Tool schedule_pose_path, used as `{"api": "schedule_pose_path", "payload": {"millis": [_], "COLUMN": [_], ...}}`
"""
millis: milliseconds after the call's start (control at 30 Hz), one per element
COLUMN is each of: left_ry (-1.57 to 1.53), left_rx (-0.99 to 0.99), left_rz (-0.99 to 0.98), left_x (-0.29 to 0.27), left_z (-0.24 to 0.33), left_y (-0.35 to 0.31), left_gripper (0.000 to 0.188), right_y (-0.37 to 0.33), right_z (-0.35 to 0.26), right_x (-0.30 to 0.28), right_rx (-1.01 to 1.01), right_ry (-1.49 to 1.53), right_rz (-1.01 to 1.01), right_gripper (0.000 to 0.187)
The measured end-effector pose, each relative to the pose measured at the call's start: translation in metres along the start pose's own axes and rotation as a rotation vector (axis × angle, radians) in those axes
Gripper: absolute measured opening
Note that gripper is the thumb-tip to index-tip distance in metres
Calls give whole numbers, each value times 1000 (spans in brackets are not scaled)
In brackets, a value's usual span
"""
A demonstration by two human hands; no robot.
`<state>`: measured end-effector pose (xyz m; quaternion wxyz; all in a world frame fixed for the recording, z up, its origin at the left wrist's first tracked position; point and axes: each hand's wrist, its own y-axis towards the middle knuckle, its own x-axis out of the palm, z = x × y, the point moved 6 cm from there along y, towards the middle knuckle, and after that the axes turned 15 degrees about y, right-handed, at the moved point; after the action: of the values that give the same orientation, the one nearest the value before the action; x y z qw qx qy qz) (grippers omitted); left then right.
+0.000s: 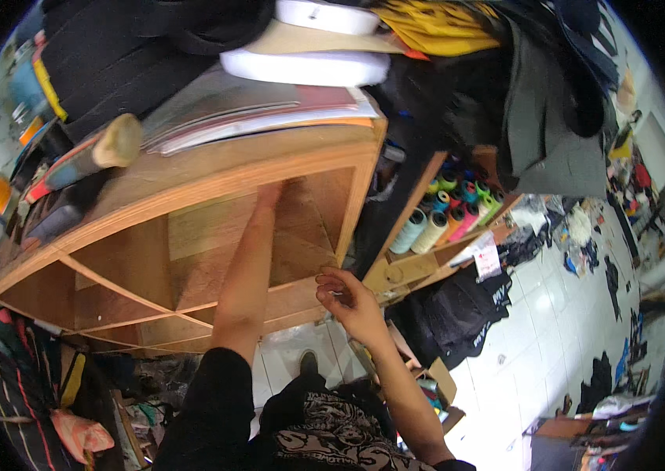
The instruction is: The person picks up thread spools from a box on the floor and places them onto wooden shelves. The person also picks up spools from the shelves to tuck in loose thread ends before returning them to the shelf.
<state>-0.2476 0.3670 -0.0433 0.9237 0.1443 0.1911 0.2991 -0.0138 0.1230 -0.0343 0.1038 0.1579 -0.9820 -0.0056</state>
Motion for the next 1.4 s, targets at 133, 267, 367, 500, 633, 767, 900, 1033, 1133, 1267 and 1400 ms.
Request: {"api": "schedule_pose_path", "payload": {"millis": [133,267,367,500,633,767,900,1033,1133,1267,1400], "left_ry": [16,-36,-43,-19,75,410,788,886,986,1017,1152], "left_rx": [339,60,-60,-299,-485,-300,147,82,80,12,-41], "left_rz": [312,-181,-581,-994,-1204,-1280,-1307,-1353,-1408,-1429,-1482], "left_x": [-65,-63,-59,-1,78,156,229,282,313,317,329], "left_z": [17,92,73,20,-68,-187,-280,-334,-349,-393,-408], "left_y": [-28,-189,-286,-385,-455,-507,-539,-579,-618,-642,-649], "left_gripper": [19,7,10,14,17,25,43,57,63,54,38], "right_y": [-25,-138,-241,-360,-395,-369,-329,-301,-303,-300,-301], "right_z": [71,183,241,327,375,422,490,536,586,619,654], "right_x": [-35,-175,-248,-302,-317,-327,-340,-348,-354,-355,-368], "right_rx": [164,482,618,796,926,663,868,846,881,701,710], "right_ry": [-57,-39,-85,-94,-376,-403,-630,-730,-996,-1260,-1405], "right_rz": [-63,381,669,866,745,765,474,495,188,49,-100], "right_gripper": [36,36,29,26,36,30,36,37,49,44,39]}}
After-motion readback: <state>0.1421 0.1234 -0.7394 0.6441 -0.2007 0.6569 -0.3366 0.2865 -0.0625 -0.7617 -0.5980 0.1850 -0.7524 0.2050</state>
